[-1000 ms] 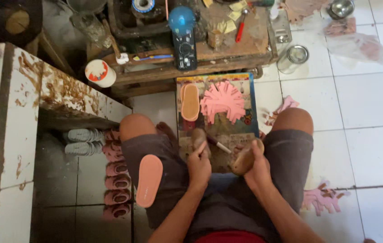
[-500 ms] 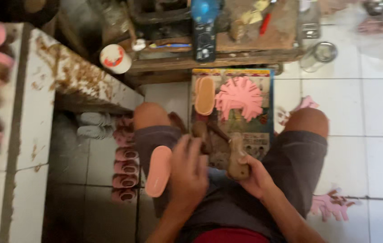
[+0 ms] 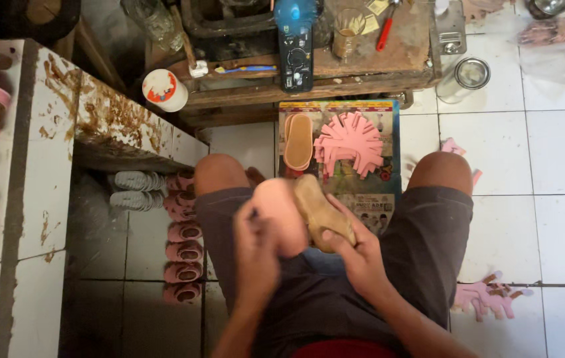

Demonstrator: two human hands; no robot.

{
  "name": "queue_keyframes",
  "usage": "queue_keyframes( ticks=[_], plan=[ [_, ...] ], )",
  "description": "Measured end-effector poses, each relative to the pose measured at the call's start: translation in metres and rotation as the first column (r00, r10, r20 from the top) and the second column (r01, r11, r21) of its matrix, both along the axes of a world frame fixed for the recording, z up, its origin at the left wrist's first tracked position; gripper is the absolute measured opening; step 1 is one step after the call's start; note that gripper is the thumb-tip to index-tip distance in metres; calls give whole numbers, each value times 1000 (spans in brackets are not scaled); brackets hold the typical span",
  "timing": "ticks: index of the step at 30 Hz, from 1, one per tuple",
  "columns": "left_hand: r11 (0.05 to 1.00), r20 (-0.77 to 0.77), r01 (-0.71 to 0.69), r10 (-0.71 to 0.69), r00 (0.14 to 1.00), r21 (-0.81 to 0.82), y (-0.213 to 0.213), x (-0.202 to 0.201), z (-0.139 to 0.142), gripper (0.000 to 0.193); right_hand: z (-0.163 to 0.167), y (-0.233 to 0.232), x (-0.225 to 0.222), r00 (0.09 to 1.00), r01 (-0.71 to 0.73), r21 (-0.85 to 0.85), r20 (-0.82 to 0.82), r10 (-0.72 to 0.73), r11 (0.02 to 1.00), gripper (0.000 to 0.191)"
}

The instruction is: The person fits a pink sandal upper over a wooden shoe last, pressing and stretching the straps down around the form. They file and sand the edges with a rasp, trim excess material by hand, and turn the sandal to work different sides.

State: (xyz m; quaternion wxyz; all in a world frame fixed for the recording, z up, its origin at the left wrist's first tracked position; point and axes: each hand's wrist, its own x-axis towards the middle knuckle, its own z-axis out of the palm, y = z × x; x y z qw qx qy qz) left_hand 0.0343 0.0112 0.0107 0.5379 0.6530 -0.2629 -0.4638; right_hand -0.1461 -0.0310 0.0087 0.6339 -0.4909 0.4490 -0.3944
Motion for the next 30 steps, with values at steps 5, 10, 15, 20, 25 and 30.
queue_keyframes(
  ticks=[5, 10, 15, 20, 25, 30],
  plan=[
    [933, -243, 137, -226, 943, -334, -18, -64, 16, 79, 21, -6, -8, 954, -37, -446, -282, -101, 894, 68],
    [924, -390, 99, -251, 886, -370, -38, -79, 35, 105, 19, -2, -28, 874, -53, -540, -432, -223, 840, 78],
    [862, -396, 201, -406, 824, -466, -41, -71, 44, 119, 0, 10, -46, 778, 7, -593, -503, -377, 805, 71],
    [879, -435, 257, -430, 791, -401, -41, -69, 44, 123, -14, 16, -57, 780, 40, -660, -449, -436, 750, 61],
    [859, -424, 267, -458, 781, -436, -42, -67, 43, 121, -19, 11, -58, 791, 18, -774, -377, -483, 633, 59],
    [844, -394, 287, -478, 785, -452, -42, -68, 38, 120, -14, 3, -62, 799, -41, -790, -393, -455, 612, 59]
  ],
)
